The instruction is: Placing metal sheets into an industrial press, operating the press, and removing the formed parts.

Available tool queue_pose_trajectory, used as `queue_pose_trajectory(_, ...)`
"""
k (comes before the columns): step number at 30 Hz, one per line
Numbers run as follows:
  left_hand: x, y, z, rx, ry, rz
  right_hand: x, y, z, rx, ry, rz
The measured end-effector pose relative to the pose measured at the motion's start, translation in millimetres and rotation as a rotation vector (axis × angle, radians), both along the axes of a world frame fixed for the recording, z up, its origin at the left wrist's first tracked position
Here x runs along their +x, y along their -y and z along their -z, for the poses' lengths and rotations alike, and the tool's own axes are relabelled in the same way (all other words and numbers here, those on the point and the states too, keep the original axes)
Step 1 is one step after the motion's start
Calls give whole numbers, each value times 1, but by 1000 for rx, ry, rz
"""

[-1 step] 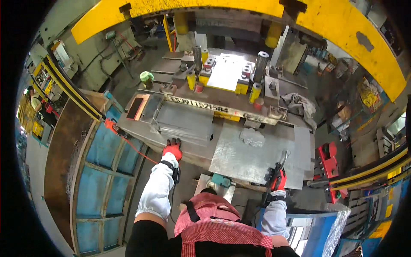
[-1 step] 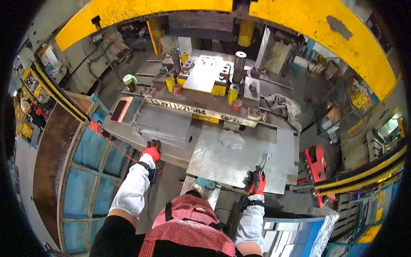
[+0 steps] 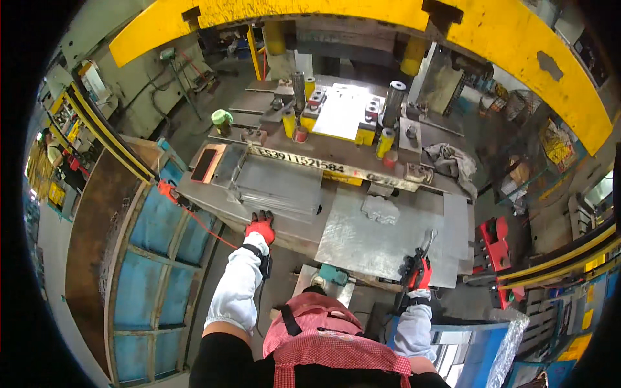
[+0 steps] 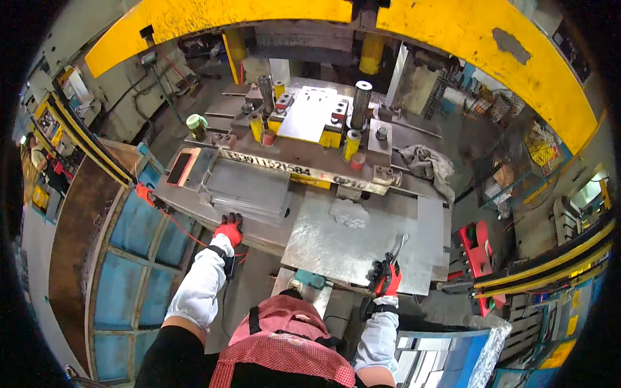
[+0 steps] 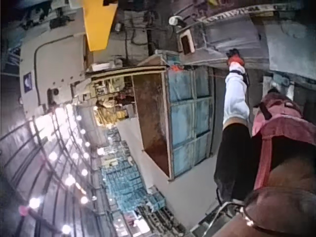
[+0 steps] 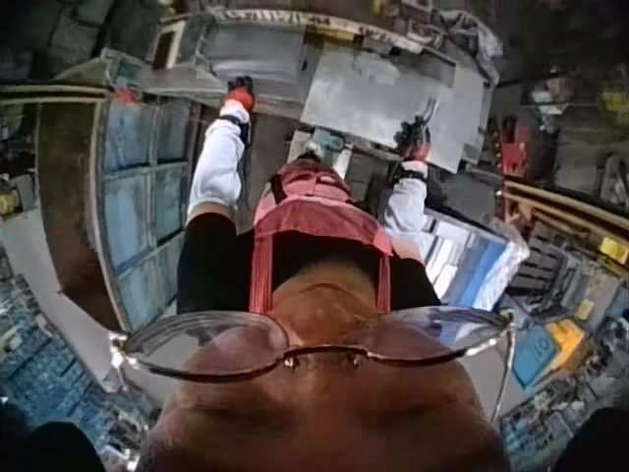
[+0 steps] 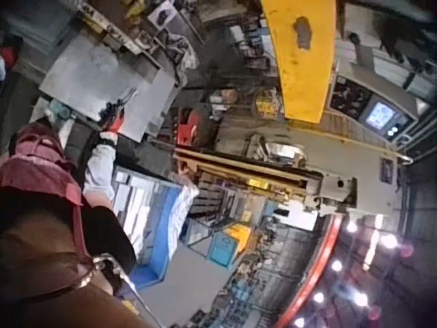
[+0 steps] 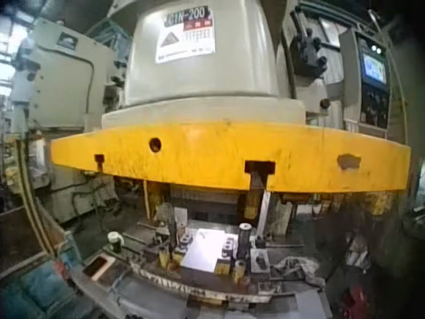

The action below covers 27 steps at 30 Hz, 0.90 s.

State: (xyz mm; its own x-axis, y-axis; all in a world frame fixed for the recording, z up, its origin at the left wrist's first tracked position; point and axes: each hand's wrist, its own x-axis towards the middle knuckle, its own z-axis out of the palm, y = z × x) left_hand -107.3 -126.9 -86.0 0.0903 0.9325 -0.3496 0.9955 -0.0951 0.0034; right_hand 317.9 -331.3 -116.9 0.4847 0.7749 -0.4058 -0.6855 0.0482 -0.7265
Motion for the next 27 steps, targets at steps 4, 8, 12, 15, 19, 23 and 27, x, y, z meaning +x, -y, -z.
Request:
queue_pose_trajectory(4,-22,0,17,-41,76,-57,-8,-3,-2,52,-31,-40)
queue_pose_trajectory(8,-21,1,25,70,74,-7,-3,-2,3,29,23,-47)
queue_pose_trajectory(12,-29,4,34,114,79,-3,-5,-3,0,34,-45,-60)
queue_pose_trajectory(15,-23,4,23,45,82,-18,-7,-2,-5,0,-12,-30)
queue_pose_trajectory(19,-21,1,19,-9,49,-27,-10,-2,-7,-19,5,4)
queue_pose_trajectory(23,-22,0,24,-7,41,-19,-3,-1,2,-28,52,-28)
queue_pose_trajectory(27,-25,-4,26,-88,51,-58,-6,-5,-2,-60,-2,7)
